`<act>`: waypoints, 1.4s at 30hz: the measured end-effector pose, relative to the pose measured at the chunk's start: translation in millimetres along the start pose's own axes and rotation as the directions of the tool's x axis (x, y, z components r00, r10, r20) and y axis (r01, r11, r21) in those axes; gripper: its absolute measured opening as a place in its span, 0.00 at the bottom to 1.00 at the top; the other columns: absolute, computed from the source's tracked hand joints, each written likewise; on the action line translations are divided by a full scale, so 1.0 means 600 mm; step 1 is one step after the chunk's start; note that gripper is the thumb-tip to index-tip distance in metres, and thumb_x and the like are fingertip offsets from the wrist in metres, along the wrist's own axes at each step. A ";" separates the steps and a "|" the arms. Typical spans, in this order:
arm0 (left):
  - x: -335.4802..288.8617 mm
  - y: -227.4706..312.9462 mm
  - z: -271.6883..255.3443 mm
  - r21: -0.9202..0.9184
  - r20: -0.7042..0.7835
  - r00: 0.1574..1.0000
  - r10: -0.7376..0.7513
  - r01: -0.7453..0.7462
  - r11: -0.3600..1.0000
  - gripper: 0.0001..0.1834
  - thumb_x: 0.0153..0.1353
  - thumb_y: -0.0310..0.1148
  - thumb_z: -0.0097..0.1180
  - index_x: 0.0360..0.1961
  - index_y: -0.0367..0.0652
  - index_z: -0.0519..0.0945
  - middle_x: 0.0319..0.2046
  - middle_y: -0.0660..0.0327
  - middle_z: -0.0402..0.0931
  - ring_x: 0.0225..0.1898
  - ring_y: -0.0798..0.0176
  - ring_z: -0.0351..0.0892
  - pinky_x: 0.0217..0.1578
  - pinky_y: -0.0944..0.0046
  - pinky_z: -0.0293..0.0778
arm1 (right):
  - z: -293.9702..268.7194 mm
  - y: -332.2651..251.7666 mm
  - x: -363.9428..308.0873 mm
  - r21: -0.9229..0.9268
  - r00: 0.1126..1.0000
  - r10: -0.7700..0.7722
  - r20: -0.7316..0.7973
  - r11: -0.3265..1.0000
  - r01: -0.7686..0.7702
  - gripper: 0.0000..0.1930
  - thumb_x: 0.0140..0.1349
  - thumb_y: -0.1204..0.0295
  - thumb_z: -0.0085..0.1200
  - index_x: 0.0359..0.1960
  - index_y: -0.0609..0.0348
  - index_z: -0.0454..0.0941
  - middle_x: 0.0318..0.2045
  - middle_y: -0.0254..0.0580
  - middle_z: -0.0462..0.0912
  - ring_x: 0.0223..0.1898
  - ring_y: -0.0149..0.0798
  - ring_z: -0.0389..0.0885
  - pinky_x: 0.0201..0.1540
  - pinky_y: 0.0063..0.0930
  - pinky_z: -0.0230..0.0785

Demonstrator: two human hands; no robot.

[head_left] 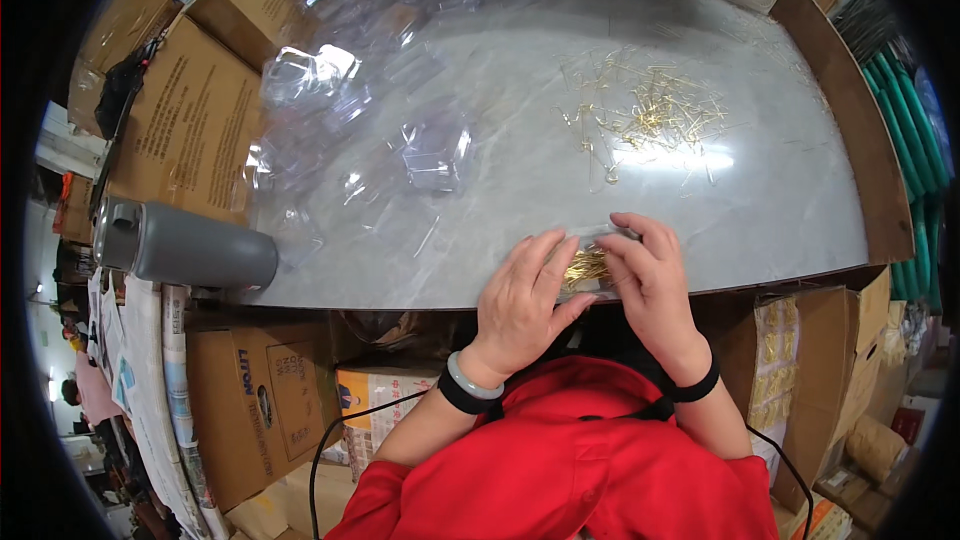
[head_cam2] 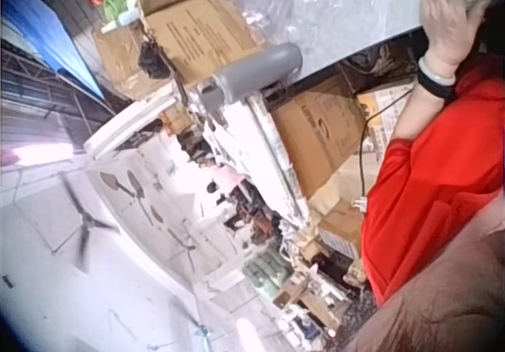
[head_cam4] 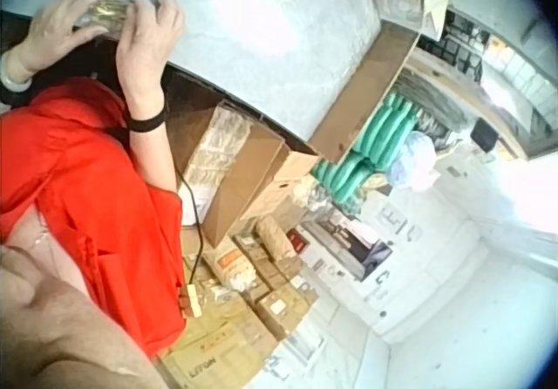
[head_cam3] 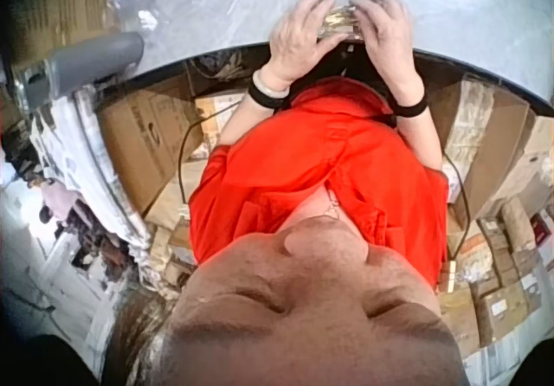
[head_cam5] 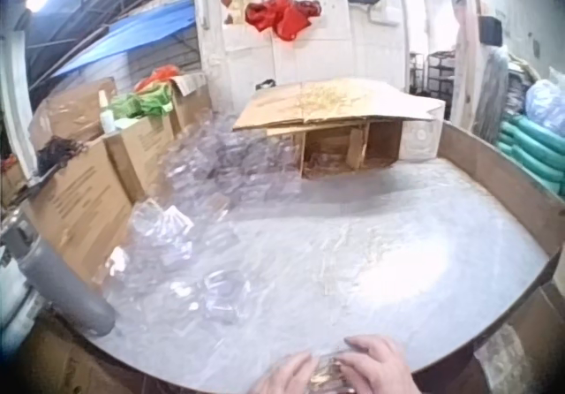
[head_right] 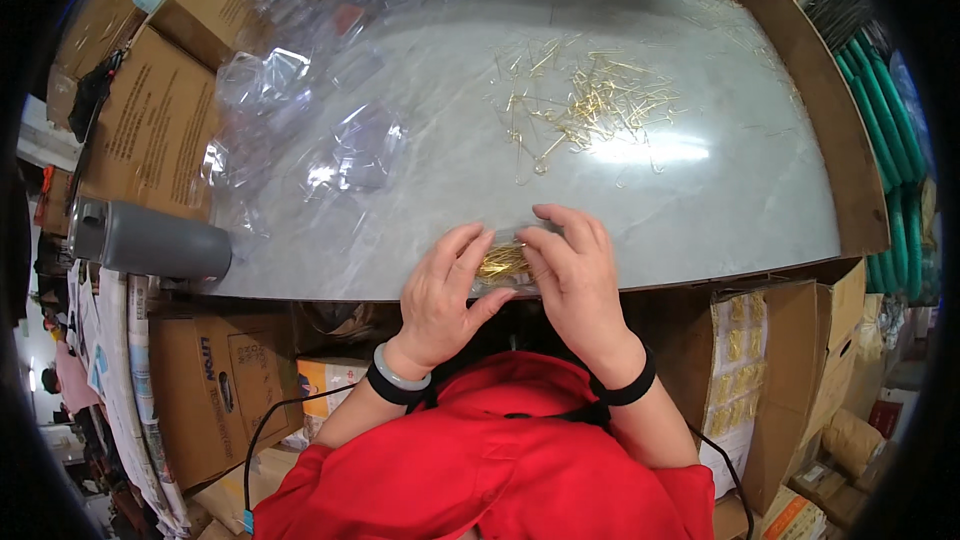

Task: Sort gold-colored wire components from a pile on a table and package them into small plastic bags.

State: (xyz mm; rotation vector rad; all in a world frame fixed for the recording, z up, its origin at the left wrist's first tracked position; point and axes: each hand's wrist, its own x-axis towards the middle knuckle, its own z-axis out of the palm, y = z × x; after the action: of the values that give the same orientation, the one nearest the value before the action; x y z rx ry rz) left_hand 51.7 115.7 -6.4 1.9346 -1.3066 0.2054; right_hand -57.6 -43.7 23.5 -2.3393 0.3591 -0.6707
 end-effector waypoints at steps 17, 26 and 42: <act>0.011 0.001 -0.045 0.067 0.062 0.987 -0.149 0.145 0.987 0.32 0.61 0.38 0.67 0.63 0.34 0.71 0.60 0.46 0.70 0.58 0.39 0.73 0.58 0.47 0.71 | -0.054 0.095 0.190 -0.505 0.951 -0.017 0.310 0.844 0.179 0.15 0.64 0.69 0.57 0.51 0.61 0.77 0.51 0.53 0.78 0.53 0.60 0.77 0.56 0.48 0.73; 0.015 -0.041 -0.071 0.205 0.018 0.958 -0.285 0.276 0.939 0.30 0.68 0.41 0.60 0.64 0.32 0.70 0.66 0.41 0.66 0.64 0.34 0.67 0.63 0.44 0.65 | -0.072 0.032 0.031 -0.491 0.957 -0.048 0.285 0.850 0.189 0.28 0.67 0.58 0.58 0.65 0.58 0.71 0.68 0.56 0.66 0.71 0.63 0.61 0.71 0.57 0.54; 0.023 0.036 -0.002 -0.115 0.207 0.967 0.146 -0.125 0.986 0.26 0.58 0.26 0.65 0.57 0.30 0.75 0.57 0.46 0.72 0.60 0.39 0.71 0.61 0.47 0.69 | -0.052 0.077 0.037 -0.383 0.955 -0.142 0.261 0.893 0.237 0.29 0.64 0.60 0.61 0.63 0.60 0.71 0.61 0.56 0.68 0.68 0.64 0.61 0.72 0.57 0.53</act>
State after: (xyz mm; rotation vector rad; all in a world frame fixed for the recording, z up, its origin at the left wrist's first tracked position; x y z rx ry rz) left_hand 40.0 103.1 12.9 1.8219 -1.5628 -0.0039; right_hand -59.8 -103.4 20.8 -2.8508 0.1771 -0.4372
